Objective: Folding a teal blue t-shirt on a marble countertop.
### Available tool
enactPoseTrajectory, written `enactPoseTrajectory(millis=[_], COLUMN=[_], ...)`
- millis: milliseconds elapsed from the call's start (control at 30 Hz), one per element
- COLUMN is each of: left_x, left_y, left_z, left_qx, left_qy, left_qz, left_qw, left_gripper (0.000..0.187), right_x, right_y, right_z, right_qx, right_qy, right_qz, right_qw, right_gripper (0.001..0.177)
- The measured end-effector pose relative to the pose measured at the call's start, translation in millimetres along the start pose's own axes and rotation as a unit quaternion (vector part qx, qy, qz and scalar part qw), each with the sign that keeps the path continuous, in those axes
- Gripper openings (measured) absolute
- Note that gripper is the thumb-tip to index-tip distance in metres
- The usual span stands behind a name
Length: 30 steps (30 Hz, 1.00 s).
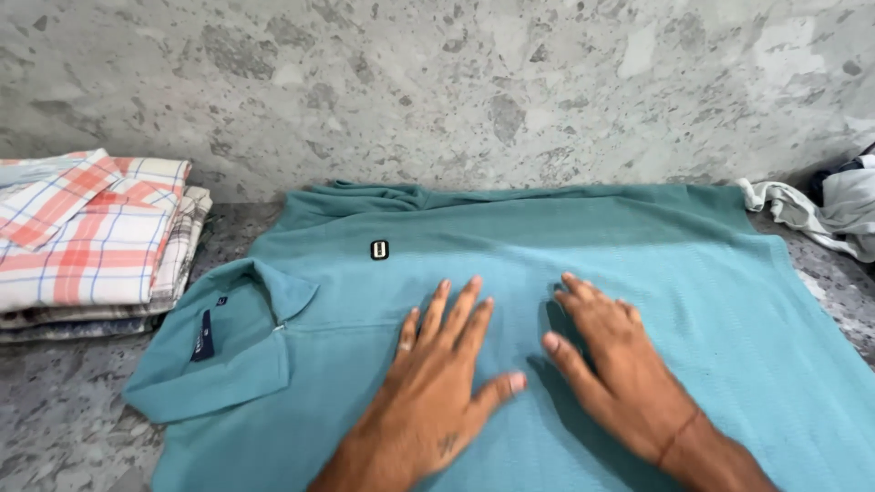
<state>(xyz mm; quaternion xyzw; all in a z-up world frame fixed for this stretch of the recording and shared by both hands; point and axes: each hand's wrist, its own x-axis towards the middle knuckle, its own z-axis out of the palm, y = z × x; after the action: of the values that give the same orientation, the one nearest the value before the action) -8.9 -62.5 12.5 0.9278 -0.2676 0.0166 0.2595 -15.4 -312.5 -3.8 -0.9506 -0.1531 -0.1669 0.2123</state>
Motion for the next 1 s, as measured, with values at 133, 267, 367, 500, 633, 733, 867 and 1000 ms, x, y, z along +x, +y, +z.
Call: enactPoseTrajectory(millis=[133, 267, 367, 500, 633, 733, 867, 1000], left_x=[-33.5, -47.4, -49.7, -57.4, -72.1, -82.7, -76.8, -43.5], left_y=[-12.3, -26.1, -29.1, -25.9, -31.5, -42.8, -47.8, -3.1], left_z=[17.8, 16.3, 11.8, 15.8, 31.0, 48.6, 44.8, -42.5], left_qx=[0.069, 0.112, 0.122, 0.126, 0.134, 0.147, 0.115, 0.034], left_qy=[0.057, 0.078, 0.062, 0.058, 0.086, 0.101, 0.058, -0.021], left_qz=[0.080, 0.094, 0.074, 0.070, 0.089, 0.100, 0.080, -0.025], left_qw=[0.993, 0.986, 0.988, 0.988, 0.983, 0.979, 0.988, 0.999], left_gripper=[0.087, 0.081, 0.080, 0.081, 0.085, 0.088, 0.084, 0.069], right_x=[-23.3, -28.5, -36.0, -54.8, -72.0, -77.8, -55.8, -11.1], right_y=[-4.5, 30.5, 67.0, 79.4, 70.2, 59.8, 33.4, 28.5], right_z=[-1.1, -25.2, -33.5, -32.1, -37.0, -40.7, -59.5, -69.2], right_qx=[-0.104, -0.147, -0.168, -0.208, -0.218, -0.224, -0.211, -0.181], right_qy=[-0.042, -0.110, -0.083, -0.063, -0.053, -0.043, -0.109, -0.103], right_qz=[-0.051, -0.025, 0.031, 0.071, 0.033, 0.022, 0.189, 0.229], right_qw=[0.992, 0.983, 0.982, 0.973, 0.974, 0.974, 0.953, 0.951], right_gripper=[0.068, 0.075, 0.078, 0.077, 0.077, 0.078, 0.066, 0.042])
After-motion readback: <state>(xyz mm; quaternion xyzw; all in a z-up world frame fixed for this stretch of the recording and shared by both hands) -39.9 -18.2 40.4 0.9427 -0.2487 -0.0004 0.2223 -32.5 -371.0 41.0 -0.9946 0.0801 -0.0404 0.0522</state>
